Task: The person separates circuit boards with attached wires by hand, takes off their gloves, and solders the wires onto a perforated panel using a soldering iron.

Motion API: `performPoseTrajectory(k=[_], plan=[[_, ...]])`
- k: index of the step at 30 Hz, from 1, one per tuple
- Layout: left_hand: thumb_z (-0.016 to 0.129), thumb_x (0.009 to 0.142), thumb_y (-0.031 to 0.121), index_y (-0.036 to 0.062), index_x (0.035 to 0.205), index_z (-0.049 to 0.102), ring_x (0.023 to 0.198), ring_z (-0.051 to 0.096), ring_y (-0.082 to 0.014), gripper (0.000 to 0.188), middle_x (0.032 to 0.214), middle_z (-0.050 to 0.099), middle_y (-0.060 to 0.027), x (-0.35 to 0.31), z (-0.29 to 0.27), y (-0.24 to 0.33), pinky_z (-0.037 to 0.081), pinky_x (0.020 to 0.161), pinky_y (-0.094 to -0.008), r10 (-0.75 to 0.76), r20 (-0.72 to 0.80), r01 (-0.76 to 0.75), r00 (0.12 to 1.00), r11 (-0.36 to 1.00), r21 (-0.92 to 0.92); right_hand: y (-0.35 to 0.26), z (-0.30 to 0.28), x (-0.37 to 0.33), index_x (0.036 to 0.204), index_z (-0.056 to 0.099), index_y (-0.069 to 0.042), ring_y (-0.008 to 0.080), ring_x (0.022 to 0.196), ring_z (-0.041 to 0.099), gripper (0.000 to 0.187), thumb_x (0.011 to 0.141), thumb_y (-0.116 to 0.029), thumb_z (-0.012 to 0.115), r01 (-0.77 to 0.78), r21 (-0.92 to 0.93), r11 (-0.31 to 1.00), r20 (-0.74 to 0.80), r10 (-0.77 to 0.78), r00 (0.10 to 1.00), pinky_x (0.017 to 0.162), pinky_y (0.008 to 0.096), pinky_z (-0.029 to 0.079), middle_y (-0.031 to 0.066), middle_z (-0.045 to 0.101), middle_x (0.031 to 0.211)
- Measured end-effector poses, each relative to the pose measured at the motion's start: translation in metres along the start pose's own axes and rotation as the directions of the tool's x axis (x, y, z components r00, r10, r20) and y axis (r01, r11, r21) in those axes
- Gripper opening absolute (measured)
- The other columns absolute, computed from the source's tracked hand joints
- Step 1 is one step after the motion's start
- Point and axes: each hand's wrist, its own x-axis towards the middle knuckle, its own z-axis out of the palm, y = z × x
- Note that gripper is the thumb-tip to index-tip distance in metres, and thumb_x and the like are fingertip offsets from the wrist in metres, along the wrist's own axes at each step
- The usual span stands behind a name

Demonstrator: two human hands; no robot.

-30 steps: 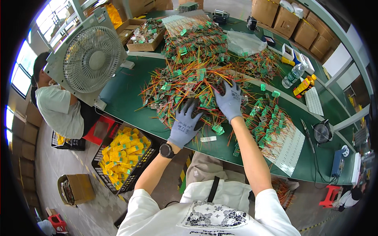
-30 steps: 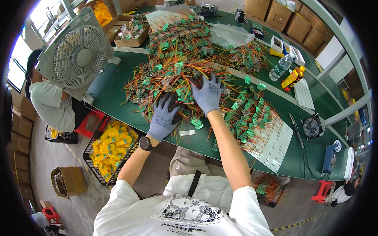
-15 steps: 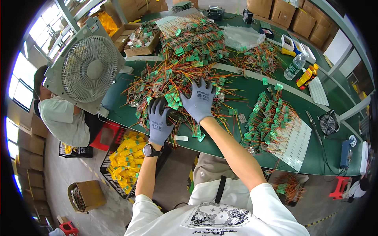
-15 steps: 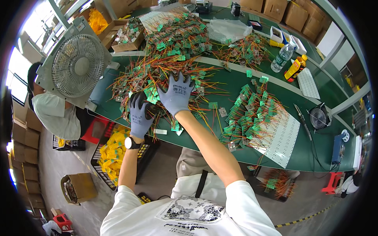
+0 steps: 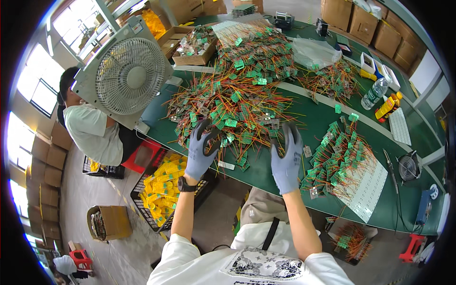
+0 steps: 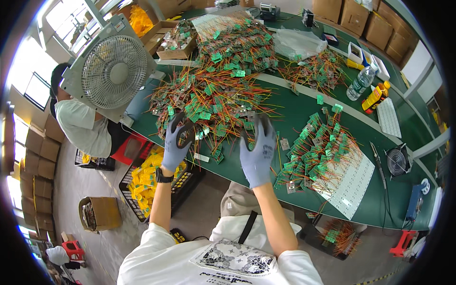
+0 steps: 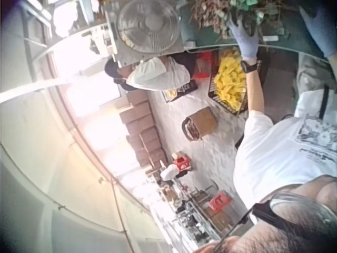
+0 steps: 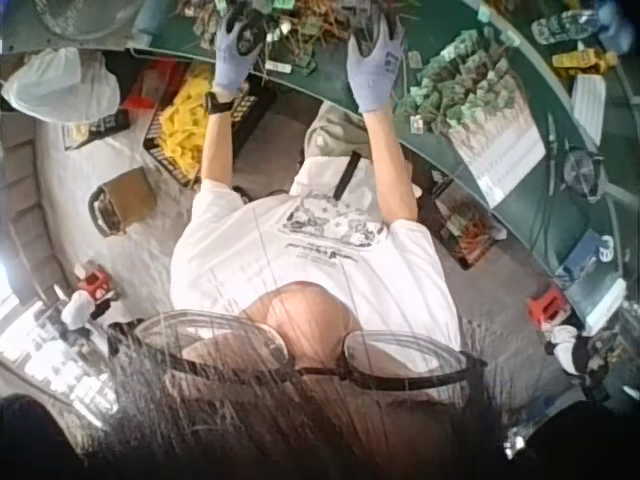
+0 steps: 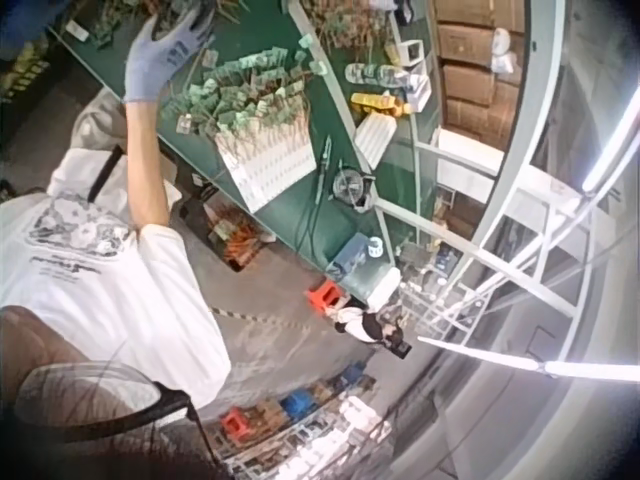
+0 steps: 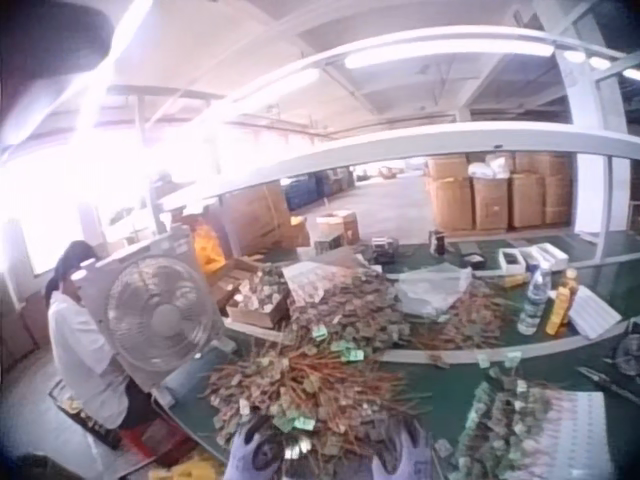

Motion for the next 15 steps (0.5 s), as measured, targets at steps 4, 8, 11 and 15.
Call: performPoseTrajectory(k=[4, 8, 11, 15], plan=[[0.073, 0.073, 0.002, 0.0076, 0.111, 0.063, 0.116, 0.052, -0.0378, 0.04, 0.127, 0.057, -0.015, -0.034, -0.008, 0.03, 0.043, 0.098, -0.0443, -0.153, -0.127, 0.153, 0.98, 0.988, -0.007, 0.01, -0.005, -0.016, 0.138, 0.046, -0.006, 0.041, 0.134, 0.034, 0.061, 0.084, -0.026, 0.068, -0.063, -0.339, 0.939, 0.001, 0.068, 0.998, 0.114, 0.0546, 0.024, 0.0237, 0.042, 0.14], [0.075, 0.07, 0.006, 0.0066, 0.103, 0.064, 0.097, 0.058, -0.0355, 0.035, 0.103, 0.064, -0.0133, -0.086, 0.008, 0.06, 0.047, 0.086, -0.0433, -0.351, -0.208, 0.384, 0.913, 0.912, 0.145, 0.026, 0.004, -0.018, 0.137, 0.046, -0.005, 0.0424, 0.134, 0.032, 0.064, 0.083, -0.033, 0.067, -0.109, -0.562, 0.82, 0.087, 0.189, 0.978, 0.114, 0.0568, 0.022, 0.0242, 0.04, 0.141], [0.076, 0.071, 0.017, 0.007, 0.113, 0.061, 0.11, 0.054, -0.0357, 0.046, 0.119, 0.059, -0.0122, -0.087, 0.029, 0.09, 0.041, 0.098, -0.045, -0.313, 0.063, 0.295, 0.948, 0.934, 0.201, 0.03, 0.013, -0.015, 0.137, 0.046, -0.005, 0.0427, 0.134, 0.033, 0.064, 0.084, -0.034, 0.066, -0.111, -0.472, 0.875, 0.144, 0.2, 0.969, 0.114, 0.0552, 0.022, 0.0235, 0.041, 0.141], [0.073, 0.072, 0.013, 0.0073, 0.124, 0.056, 0.124, 0.045, -0.0375, 0.055, 0.131, 0.053, -0.0143, -0.068, 0.053, 0.102, 0.035, 0.107, -0.0476, -0.249, 0.152, 0.228, 0.957, 0.963, 0.142, 0.023, 0.006, -0.016, 0.133, 0.049, -0.002, 0.0393, 0.129, 0.041, 0.052, 0.086, -0.018, 0.066, -0.117, 0.005, 0.993, 0.138, 0.115, 0.984, 0.112, 0.0463, 0.031, 0.0214, 0.047, 0.135]])
